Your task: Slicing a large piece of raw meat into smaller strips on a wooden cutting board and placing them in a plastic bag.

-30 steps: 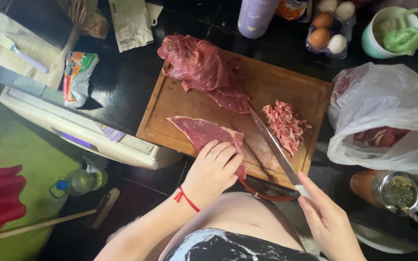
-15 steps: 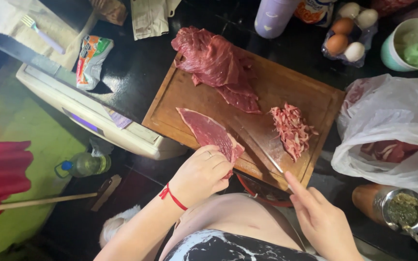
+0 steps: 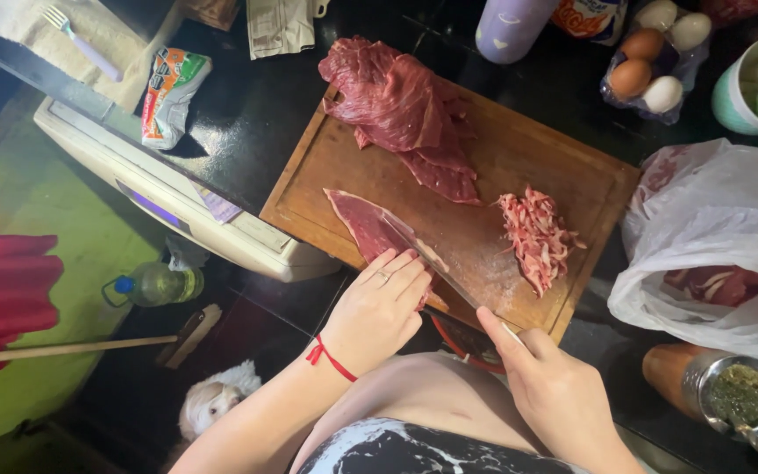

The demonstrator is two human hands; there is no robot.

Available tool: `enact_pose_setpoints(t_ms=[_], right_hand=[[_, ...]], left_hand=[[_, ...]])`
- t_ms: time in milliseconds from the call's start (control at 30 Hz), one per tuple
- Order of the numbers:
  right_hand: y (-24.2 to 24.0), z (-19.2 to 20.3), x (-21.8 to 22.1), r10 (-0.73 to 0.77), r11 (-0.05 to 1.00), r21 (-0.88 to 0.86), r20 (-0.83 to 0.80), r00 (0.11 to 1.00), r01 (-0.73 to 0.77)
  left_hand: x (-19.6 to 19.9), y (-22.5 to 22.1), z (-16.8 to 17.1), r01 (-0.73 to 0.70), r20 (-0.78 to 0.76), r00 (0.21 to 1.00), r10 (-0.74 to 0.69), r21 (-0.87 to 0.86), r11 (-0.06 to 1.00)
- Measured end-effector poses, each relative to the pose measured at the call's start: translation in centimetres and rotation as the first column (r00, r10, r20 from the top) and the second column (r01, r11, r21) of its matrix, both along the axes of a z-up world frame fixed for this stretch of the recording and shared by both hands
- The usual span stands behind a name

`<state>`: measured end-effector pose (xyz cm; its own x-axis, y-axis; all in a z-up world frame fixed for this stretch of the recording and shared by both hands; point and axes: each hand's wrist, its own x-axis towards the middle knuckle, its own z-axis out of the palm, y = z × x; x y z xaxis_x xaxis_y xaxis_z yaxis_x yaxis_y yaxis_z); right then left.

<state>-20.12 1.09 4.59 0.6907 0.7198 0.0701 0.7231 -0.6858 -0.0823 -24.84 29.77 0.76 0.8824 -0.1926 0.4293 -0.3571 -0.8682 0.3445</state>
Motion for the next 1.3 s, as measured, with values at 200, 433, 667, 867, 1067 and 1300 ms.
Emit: enact_pose_setpoints(t_ms=[200,433,667,867,1067,1300], right_hand=[[-0.1,-0.3,-0.1,0.016,0.999,-0.033,0.056,0.998,-0.015],[0.5,-1.0,-1.2,-0.028,0.994,-0.100,0.178,0.984,0.046],[4.4,-1.7,-0.5,-0.030,0.994,-0.092,0.244,0.969,0.054],[2.3,-2.2,-1.0,-0.021,0.996,-0.072,0.285,0.958,0.043],[1.0,-1.8,-2.1,-0.072,0.993,-0.070,0.322,0.944,0.099],[4.5,-2.1,-0.1,-0.062,0.996,-0.051,0.186,0.981,0.073]], left_hand=[[0.0,0.0,0.1,-0.005,0.002,1.000,0.005,0.005,1.000],[0.4,-0.1,1.1,-0.029,-0.025,0.999,0.030,0.034,0.999],[0.8,-0.5,0.6,-0.031,-0.011,0.999,0.032,0.063,0.998],[0.9,-0.7,0.2,-0.061,-0.008,0.998,0.062,0.121,0.991],[0.9,-0.5,-0.2,-0.022,-0.043,0.999,0.026,0.108,0.994],[1.3,-0.6,0.5,-0.034,-0.029,0.999,0.038,0.103,0.994]])
